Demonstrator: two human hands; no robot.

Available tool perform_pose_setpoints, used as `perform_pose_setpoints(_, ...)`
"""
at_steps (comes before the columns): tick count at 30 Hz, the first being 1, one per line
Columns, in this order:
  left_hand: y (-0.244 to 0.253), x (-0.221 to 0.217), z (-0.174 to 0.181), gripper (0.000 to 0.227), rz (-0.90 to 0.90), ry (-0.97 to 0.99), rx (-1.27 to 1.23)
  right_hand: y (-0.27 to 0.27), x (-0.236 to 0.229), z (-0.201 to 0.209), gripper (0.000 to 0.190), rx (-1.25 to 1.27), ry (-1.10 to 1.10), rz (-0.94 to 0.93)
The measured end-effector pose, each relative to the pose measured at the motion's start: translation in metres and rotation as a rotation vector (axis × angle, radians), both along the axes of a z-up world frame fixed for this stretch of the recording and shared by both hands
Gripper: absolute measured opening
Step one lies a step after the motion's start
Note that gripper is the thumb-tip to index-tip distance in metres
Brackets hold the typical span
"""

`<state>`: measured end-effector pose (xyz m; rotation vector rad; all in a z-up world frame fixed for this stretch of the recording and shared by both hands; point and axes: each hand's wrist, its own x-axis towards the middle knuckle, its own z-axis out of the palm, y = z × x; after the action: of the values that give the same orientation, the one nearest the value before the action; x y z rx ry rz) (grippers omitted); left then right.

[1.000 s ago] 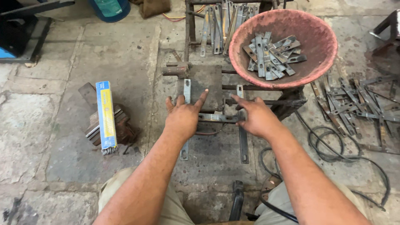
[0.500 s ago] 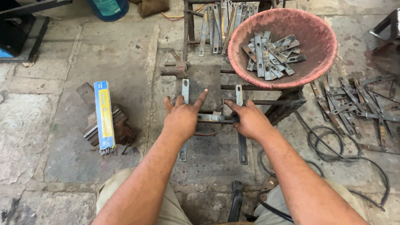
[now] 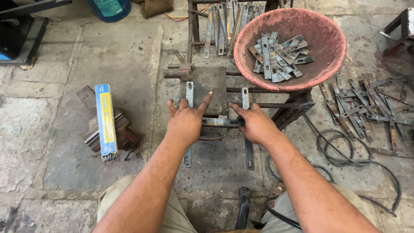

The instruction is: The person positions two metal brackets in a jig and welds them together using a welding rod and electrode holder. The person adjusts the alignment of the brackets by hand and applies several spot welds to secure the pieces.

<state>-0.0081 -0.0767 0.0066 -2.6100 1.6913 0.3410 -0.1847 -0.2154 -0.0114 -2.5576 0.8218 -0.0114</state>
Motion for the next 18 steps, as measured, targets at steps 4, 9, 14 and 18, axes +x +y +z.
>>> perform_pose_setpoints(4, -0.001, 0.000, 0.001, 0.094, 0.008, 0.010, 0.035, 0.001, 0.000, 0.003, 0.088, 0.024, 0.064, -0.047)
perform_pose_setpoints(9, 0.000, -0.015, -0.010, 0.089, -0.097, -0.141, -0.140, -0.007, -0.002, -0.003, 0.096, 0.038, 0.042, 0.025)
perform_pose_setpoints(14, 0.015, -0.061, -0.027, 0.068, -0.200, -0.112, -0.236, -0.032, -0.015, 0.015, 0.100, -0.090, -0.253, 0.072)
perform_pose_setpoints(18, 0.014, -0.072, -0.051, 0.056, -0.193, -0.129, -0.261, -0.039, -0.039, 0.069, 0.092, 0.063, -0.242, -0.248)
